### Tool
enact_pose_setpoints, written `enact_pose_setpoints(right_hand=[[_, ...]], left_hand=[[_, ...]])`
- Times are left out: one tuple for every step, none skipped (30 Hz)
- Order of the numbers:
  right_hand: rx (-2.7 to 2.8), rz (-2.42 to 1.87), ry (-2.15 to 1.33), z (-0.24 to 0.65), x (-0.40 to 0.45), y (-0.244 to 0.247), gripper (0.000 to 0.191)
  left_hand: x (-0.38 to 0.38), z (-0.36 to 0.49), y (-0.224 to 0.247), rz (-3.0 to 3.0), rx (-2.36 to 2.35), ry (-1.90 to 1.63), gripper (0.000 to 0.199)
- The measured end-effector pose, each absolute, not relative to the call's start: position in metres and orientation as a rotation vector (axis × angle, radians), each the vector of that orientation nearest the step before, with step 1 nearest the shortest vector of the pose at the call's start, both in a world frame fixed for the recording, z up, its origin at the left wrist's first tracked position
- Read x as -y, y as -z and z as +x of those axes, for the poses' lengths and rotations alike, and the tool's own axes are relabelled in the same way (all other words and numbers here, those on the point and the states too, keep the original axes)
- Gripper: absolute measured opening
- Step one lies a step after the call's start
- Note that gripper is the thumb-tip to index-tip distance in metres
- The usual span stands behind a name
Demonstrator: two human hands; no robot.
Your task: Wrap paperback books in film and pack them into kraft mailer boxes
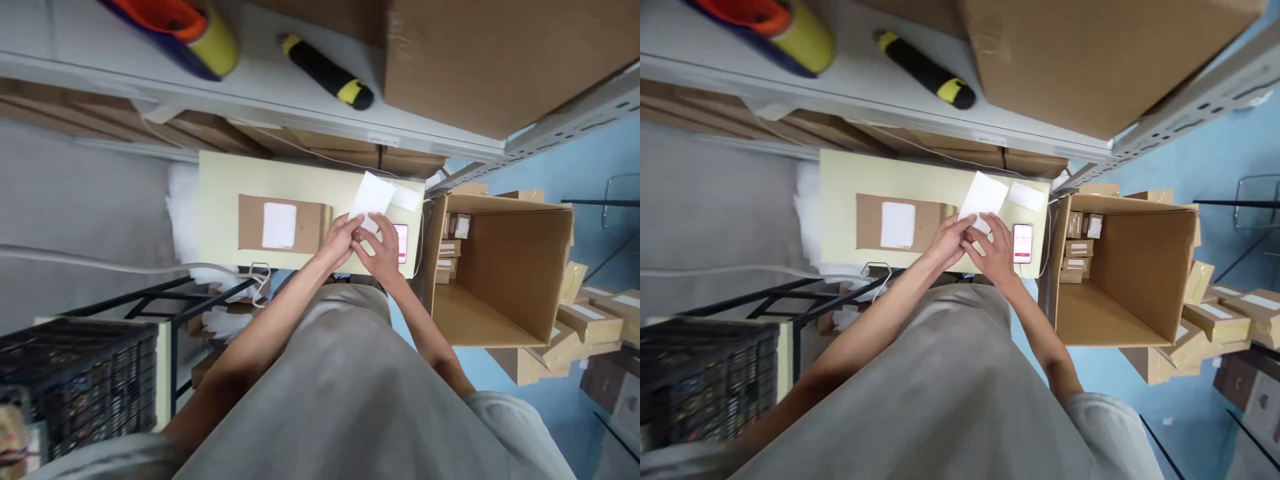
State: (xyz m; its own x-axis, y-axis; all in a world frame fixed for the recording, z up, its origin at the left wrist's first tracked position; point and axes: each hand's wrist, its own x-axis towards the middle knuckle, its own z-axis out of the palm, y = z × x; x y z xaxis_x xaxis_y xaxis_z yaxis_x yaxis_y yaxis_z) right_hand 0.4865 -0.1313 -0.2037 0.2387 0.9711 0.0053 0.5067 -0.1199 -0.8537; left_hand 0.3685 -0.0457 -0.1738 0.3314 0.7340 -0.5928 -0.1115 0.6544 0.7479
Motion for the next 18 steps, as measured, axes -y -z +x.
enact_pose_setpoints(right_hand=[[1.377, -1.722, -0.771, 0.476, 0.136, 0.196, 0.034], [1.36, -1.707, -0.799, 0.468, 0.141, 0.188, 0.039], [1.333, -1.686, -0.855, 0.461, 0.145, 0.18, 0.045], [1.305, -1.647, -0.939, 0.455, 0.147, 0.172, 0.051], [1.281, -1.586, -1.042, 0.448, 0.148, 0.164, 0.056], [1.266, -1.511, -1.15, 0.441, 0.147, 0.157, 0.06], [1.261, -1.434, -1.245, 0.433, 0.146, 0.149, 0.063], [1.265, -1.371, -1.313, 0.423, 0.143, 0.141, 0.064], [1.274, -1.329, -1.351, 0.413, 0.14, 0.133, 0.062], [1.287, -1.308, -1.362, 0.401, 0.136, 0.125, 0.059], [1.299, -1.303, -1.354, 0.388, 0.132, 0.117, 0.056], [1.308, -1.311, -1.338, 0.374, 0.128, 0.108, 0.054], [1.311, -1.326, -1.322, 0.36, 0.125, 0.099, 0.054], [1.311, -1.344, -1.309, 0.345, 0.121, 0.091, 0.056], [1.312, -1.36, -1.304, 0.331, 0.118, 0.082, 0.06], [1.316, -1.376, -1.304, 0.317, 0.116, 0.074, 0.063], [1.323, -1.389, -1.307, 0.302, 0.114, 0.067, 0.067], [1.333, -1.399, -1.309, 0.289, 0.112, 0.061, 0.069]], left_hand=[[0.047, 0.349, 0.166, 0.664, -1.118, -0.638, 0.058], [0.047, 0.331, 0.16, 0.675, -1.132, -0.655, 0.061], [0.047, 0.314, 0.153, 0.699, -1.145, -0.659, 0.065], [0.047, 0.298, 0.148, 0.732, -1.156, -0.649, 0.068], [0.046, 0.282, 0.142, 0.77, -1.164, -0.625, 0.069], [0.046, 0.267, 0.138, 0.81, -1.165, -0.59, 0.069], [0.046, 0.253, 0.133, 0.848, -1.157, -0.554, 0.067], [0.046, 0.238, 0.129, 0.878, -1.142, -0.525, 0.065], [0.045, 0.224, 0.125, 0.898, -1.125, -0.508, 0.063], [0.045, 0.21, 0.12, 0.909, -1.104, -0.508, 0.061], [0.045, 0.195, 0.114, 0.91, -1.079, -0.52, 0.059], [0.044, 0.18, 0.107, 0.904, -1.049, -0.538, 0.057], [0.044, 0.164, 0.1, 0.893, -1.014, -0.552, 0.055], [0.043, 0.148, 0.091, 0.882, -0.978, -0.558, 0.054], [0.043, 0.132, 0.083, 0.872, -0.945, -0.559, 0.053], [0.043, 0.116, 0.075, 0.866, -0.92, -0.557, 0.051], [0.043, 0.1, 0.068, 0.866, -0.905, -0.56, 0.05], [0.043, 0.085, 0.063, 0.872, -0.898, -0.57, 0.048]])
